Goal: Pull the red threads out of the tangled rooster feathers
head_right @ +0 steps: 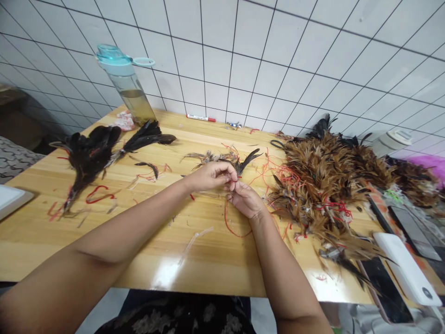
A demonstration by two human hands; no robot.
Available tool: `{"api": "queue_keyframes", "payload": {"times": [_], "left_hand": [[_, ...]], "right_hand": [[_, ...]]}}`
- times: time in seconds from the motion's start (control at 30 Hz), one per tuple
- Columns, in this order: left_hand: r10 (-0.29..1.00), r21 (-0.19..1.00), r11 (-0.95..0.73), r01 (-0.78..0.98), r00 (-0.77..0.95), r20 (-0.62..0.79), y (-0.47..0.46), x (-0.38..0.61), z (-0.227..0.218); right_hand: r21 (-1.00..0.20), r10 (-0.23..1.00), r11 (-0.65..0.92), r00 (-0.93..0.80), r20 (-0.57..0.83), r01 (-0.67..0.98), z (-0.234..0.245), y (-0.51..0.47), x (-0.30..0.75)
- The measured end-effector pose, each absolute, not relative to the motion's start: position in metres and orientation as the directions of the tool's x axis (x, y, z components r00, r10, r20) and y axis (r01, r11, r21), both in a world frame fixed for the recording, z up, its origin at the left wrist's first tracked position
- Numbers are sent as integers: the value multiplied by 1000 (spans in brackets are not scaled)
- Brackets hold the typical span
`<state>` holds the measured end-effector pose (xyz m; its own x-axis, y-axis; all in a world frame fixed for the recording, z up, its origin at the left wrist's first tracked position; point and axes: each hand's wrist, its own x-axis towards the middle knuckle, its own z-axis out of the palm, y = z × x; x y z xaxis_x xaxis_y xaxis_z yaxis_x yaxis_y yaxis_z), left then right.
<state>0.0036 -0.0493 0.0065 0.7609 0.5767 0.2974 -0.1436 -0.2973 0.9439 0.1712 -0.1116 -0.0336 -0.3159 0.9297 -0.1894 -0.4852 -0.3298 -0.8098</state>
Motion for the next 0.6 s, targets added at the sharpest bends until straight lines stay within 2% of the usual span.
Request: {"api": "queue_keyframes", "payload": {"times": [0.23,0.4,0.6], "left_hand": [[505,880,-464,-98,787,353,-47,0,12],[463,757,-653,-22,779,422,-44,0,13],[499,766,-641,37,779,380,-44,-2,13]], "right_hand": [[-808,918,-331,-364,-157,-488,-34,-110,170],[-809,912,-346,-373,-171,-475,-34,-110,170],[-785,908,-370,-372,-192,-497,-35,-110,171]]}}
